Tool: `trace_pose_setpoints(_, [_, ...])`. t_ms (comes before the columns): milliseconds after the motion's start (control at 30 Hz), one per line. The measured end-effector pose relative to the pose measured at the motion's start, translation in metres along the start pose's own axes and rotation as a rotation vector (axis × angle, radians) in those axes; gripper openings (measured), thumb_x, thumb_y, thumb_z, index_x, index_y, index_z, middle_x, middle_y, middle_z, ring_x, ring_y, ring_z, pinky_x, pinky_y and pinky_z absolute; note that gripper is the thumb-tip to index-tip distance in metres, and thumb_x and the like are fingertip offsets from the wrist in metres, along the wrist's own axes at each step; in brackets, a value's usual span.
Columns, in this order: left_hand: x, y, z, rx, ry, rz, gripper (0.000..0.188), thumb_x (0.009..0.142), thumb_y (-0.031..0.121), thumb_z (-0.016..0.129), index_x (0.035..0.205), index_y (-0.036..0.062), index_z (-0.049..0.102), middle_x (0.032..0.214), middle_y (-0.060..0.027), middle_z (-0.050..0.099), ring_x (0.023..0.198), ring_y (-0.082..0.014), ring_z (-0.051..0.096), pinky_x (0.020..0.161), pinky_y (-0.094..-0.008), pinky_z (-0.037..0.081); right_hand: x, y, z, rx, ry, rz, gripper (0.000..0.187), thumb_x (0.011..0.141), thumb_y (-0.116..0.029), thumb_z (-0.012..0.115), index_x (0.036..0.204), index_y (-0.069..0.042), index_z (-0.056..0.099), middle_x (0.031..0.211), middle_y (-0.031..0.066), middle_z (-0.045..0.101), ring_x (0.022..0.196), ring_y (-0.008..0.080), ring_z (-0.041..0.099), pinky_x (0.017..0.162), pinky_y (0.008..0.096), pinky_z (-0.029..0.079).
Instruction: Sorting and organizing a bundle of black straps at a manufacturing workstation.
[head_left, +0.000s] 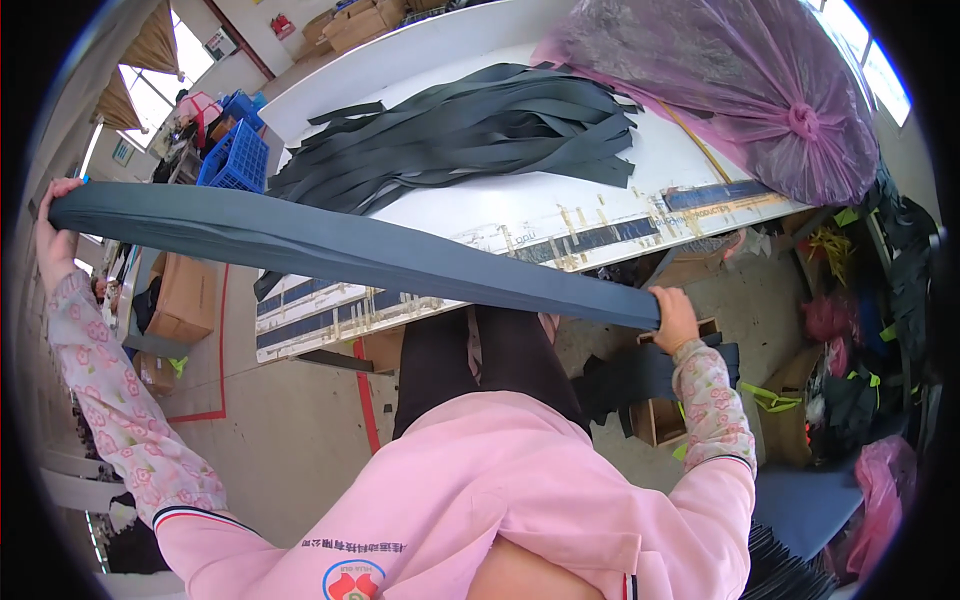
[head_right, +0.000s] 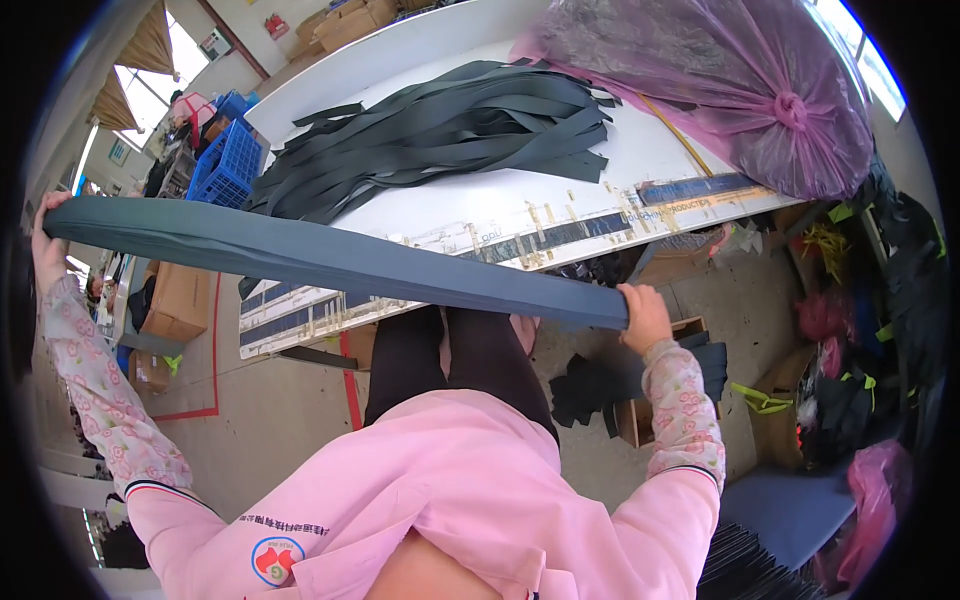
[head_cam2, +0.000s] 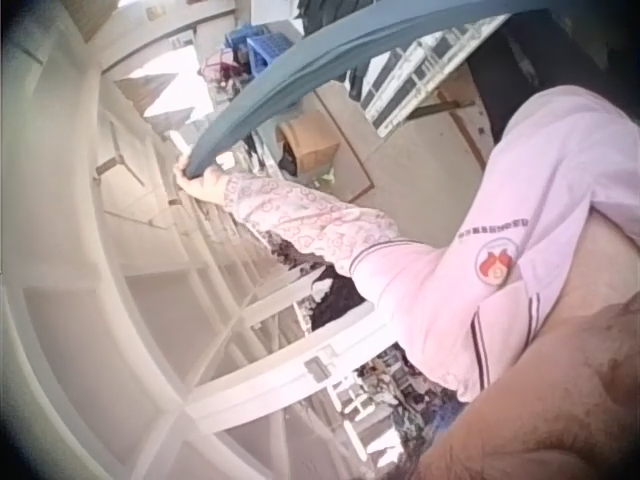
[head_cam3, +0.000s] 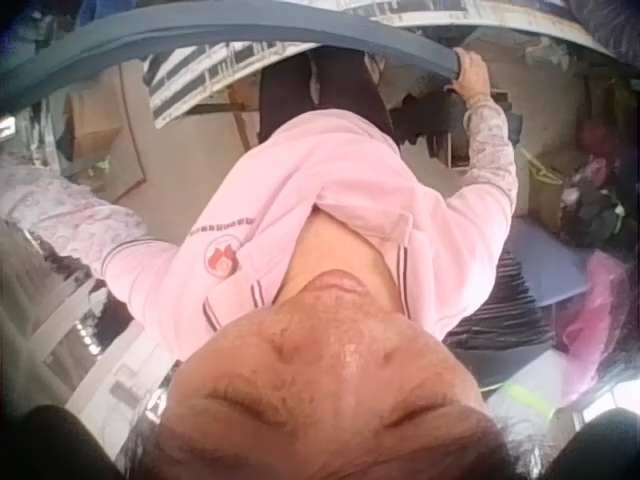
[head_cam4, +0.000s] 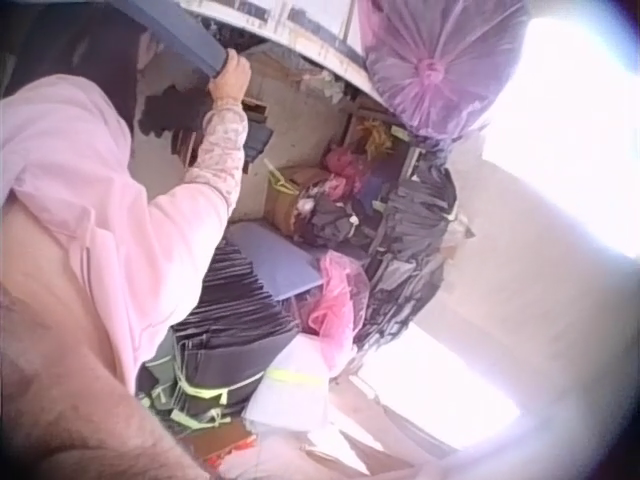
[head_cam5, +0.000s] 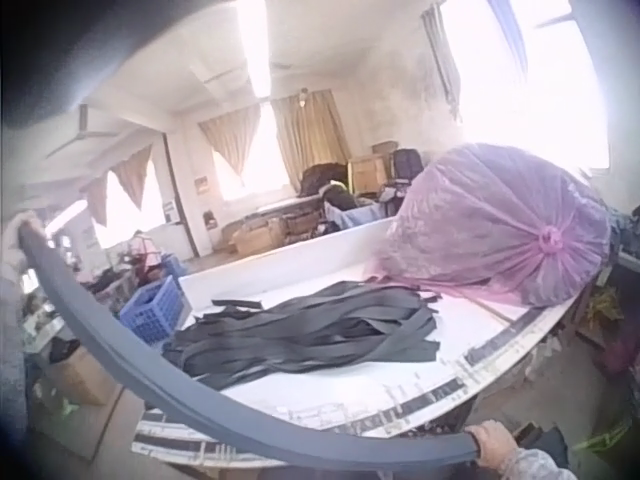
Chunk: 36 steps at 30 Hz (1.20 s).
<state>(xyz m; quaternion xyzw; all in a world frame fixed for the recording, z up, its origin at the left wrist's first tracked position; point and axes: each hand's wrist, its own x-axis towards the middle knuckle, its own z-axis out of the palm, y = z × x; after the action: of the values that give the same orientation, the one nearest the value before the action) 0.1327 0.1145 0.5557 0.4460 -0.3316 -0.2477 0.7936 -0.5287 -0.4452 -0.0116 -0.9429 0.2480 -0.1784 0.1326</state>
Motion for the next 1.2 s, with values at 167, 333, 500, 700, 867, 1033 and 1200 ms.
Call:
trace_pose_setpoints(167, [-0.072,-0.106,-0.077,-0.11,0.305,0.222,0.016,0.093,0.003,0.055,0.08,0.0036,0.045,0.078,-0.0088,0.051,0.083,-0.0237,0.055,0.101,-0.044,0.044,0.081,0.061,-0.077,-0.369,0.132,-0.139,0.083,0.051,-0.001,0.079,0.128,-0.01,0.049,0.107,0.0128,0.054,0.101,0.0343,0.053,0.089,0.0441,0.043])
trace_pose_setpoints(333, [-0.15,-0.274,-0.152,-0.283,0.364,0.336,0.019,0.094,0.008,0.055,0.078,0.0053,0.045,0.074,-0.006,0.047,0.074,-0.0208,0.05,0.086,-0.0395,0.046,0.165,0.063,-0.104,-0.543,0.082,-0.254,0.059,0.071,-0.001,0.066,0.127,-0.01,0.051,0.104,0.01,0.055,0.101,0.0299,0.054,0.089,0.0422,0.042])
trace_pose_setpoints(500, [-0.176,-0.431,-0.189,-0.543,0.616,0.334,0.016,0.095,0.008,0.057,0.082,0.0065,0.047,0.074,-0.0039,0.045,0.072,-0.0175,0.047,0.08,-0.0366,0.045,0.191,0.07,-0.057,-0.739,-0.083,-0.316,0.04,0.085,-0.011,0.055,0.125,-0.015,0.054,0.104,0.0061,0.057,0.101,0.0244,0.055,0.091,0.0404,0.041])
trace_pose_setpoints(700, [-0.229,-0.51,-0.246,-0.629,0.776,0.279,0.015,0.095,0.006,0.058,0.085,0.0073,0.047,0.078,-0.002,0.045,0.074,-0.0164,0.046,0.078,-0.0357,0.044,0.198,0.054,-0.005,-0.833,-0.438,-0.155,0.049,0.091,-0.013,0.055,0.139,-0.017,0.047,0.123,0.0089,0.057,0.124,0.0274,0.05,0.11,0.054,0.032])
trace_pose_setpoints(867, [-0.224,-0.52,-0.245,-0.706,0.731,0.318,0.013,0.096,0.007,0.058,0.089,0.0072,0.047,0.08,-0.0017,0.045,0.075,-0.0162,0.045,0.079,-0.0342,0.042,0.214,0.01,-0.034,-1.044,-0.645,-0.104,0.081,0.084,-0.014,0.068,0.154,-0.017,0.026,0.151,0.0157,0.039,0.146,0.0337,0.029,0.117,0.0588,0.023])
trace_pose_setpoints(1033, [-0.225,-0.521,-0.242,-0.717,0.701,0.347,0.013,0.096,0.007,0.058,0.091,0.0066,0.047,0.081,-0.0021,0.044,0.075,-0.0167,0.044,0.078,-0.0343,0.042,0.236,-0.05,-0.012,-0.117,-0.732,-0.084,0.113,0.061,-0.016,0.09,0.154,-0.013,0.025,0.147,0.0177,0.043,0.139,0.039,0.038,0.114,0.0503,0.032])
trace_pose_setpoints(1200, [-0.228,-0.523,-0.245,-0.746,0.703,0.369,0.013,0.096,0.007,0.059,0.091,0.0064,0.046,0.081,-0.0022,0.044,0.075,-0.0171,0.043,0.077,-0.0345,0.041,0.24,-0.091,0.009,-0.423,-0.884,-0.223,0.092,0.065,-0.019,0.088,0.144,-0.012,0.042,0.129,0.0111,0.055,0.125,0.0303,0.051,0.102,0.0443,0.042])
